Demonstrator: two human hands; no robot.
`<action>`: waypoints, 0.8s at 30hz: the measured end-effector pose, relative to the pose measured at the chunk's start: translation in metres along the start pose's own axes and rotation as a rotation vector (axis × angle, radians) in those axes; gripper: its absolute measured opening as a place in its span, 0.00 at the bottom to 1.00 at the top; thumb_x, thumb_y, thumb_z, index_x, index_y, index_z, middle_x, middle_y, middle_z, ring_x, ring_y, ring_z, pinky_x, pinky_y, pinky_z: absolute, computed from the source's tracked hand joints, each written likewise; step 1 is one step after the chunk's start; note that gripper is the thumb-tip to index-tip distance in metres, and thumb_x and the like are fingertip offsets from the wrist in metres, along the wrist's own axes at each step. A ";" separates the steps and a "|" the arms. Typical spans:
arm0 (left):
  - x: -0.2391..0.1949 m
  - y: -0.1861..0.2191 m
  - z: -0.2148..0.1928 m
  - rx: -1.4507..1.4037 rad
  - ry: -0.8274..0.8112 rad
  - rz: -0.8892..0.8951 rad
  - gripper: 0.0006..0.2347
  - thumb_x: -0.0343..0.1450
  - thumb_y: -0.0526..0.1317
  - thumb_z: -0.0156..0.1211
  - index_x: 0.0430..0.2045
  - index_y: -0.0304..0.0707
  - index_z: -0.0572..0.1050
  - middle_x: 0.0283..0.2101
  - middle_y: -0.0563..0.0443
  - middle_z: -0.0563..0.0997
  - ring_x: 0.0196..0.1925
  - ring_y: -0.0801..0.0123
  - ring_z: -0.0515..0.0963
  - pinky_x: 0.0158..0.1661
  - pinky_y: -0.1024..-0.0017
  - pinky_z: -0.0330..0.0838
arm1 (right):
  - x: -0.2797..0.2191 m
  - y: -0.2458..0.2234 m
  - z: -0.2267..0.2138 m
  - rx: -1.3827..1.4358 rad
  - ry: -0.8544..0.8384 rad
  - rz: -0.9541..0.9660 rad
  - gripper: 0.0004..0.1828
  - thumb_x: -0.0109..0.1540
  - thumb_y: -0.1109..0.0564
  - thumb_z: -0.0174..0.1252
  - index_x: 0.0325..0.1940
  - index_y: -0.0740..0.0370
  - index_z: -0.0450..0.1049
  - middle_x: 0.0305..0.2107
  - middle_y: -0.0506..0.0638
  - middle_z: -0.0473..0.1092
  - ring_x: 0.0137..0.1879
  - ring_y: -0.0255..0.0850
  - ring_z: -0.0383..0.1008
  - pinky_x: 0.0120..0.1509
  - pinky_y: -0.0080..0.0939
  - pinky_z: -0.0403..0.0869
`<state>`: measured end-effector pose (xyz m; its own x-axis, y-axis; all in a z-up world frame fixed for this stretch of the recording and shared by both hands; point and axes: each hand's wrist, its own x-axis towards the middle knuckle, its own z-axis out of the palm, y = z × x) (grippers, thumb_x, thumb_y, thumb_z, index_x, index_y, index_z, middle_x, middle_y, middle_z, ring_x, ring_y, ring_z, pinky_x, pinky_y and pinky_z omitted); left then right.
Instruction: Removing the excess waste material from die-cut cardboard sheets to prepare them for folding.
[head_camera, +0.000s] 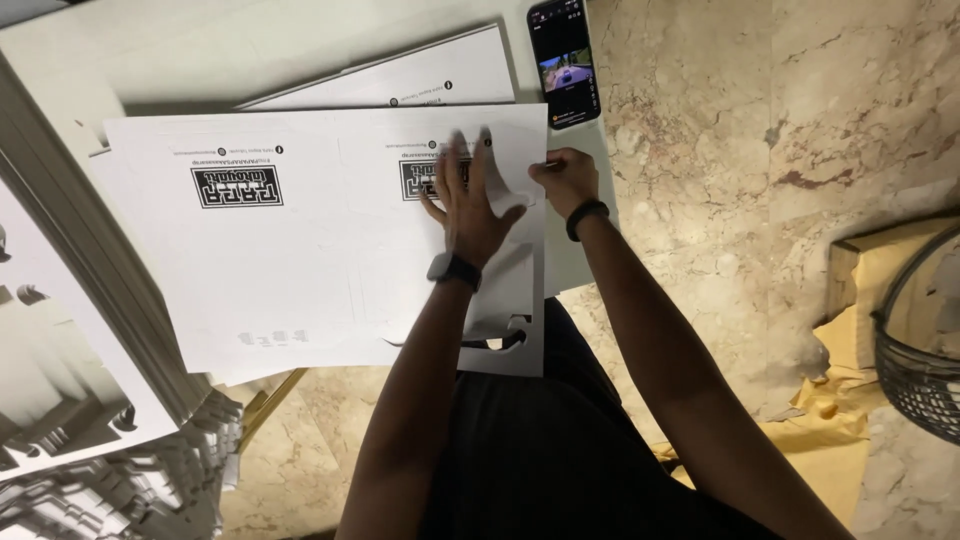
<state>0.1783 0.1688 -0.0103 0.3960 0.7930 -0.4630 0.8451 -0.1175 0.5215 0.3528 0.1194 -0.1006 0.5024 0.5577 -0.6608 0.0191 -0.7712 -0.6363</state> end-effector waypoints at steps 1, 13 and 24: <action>0.007 0.003 -0.001 0.021 0.033 -0.069 0.51 0.62 0.51 0.79 0.76 0.63 0.44 0.78 0.46 0.36 0.78 0.41 0.36 0.66 0.24 0.28 | 0.004 0.005 0.002 -0.022 0.014 -0.004 0.20 0.56 0.50 0.67 0.50 0.58 0.79 0.31 0.52 0.78 0.27 0.39 0.79 0.32 0.39 0.77; 0.033 0.020 -0.011 -0.025 -0.069 -0.323 0.61 0.59 0.52 0.80 0.75 0.68 0.26 0.78 0.47 0.19 0.77 0.40 0.18 0.60 0.18 0.19 | -0.040 -0.042 -0.002 -0.164 0.102 -0.058 0.14 0.61 0.57 0.63 0.48 0.68 0.77 0.35 0.63 0.77 0.44 0.55 0.81 0.43 0.50 0.79; 0.034 0.029 -0.024 -0.070 -0.089 -0.340 0.61 0.60 0.53 0.82 0.75 0.64 0.25 0.78 0.46 0.20 0.77 0.41 0.18 0.62 0.21 0.16 | -0.030 -0.047 -0.008 -0.171 0.019 0.053 0.16 0.61 0.52 0.63 0.51 0.61 0.78 0.35 0.57 0.77 0.41 0.45 0.80 0.42 0.43 0.79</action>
<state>0.2074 0.2071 0.0063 0.1287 0.7239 -0.6777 0.9087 0.1876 0.3729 0.3443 0.1369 -0.0475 0.5229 0.5099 -0.6831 0.1376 -0.8413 -0.5227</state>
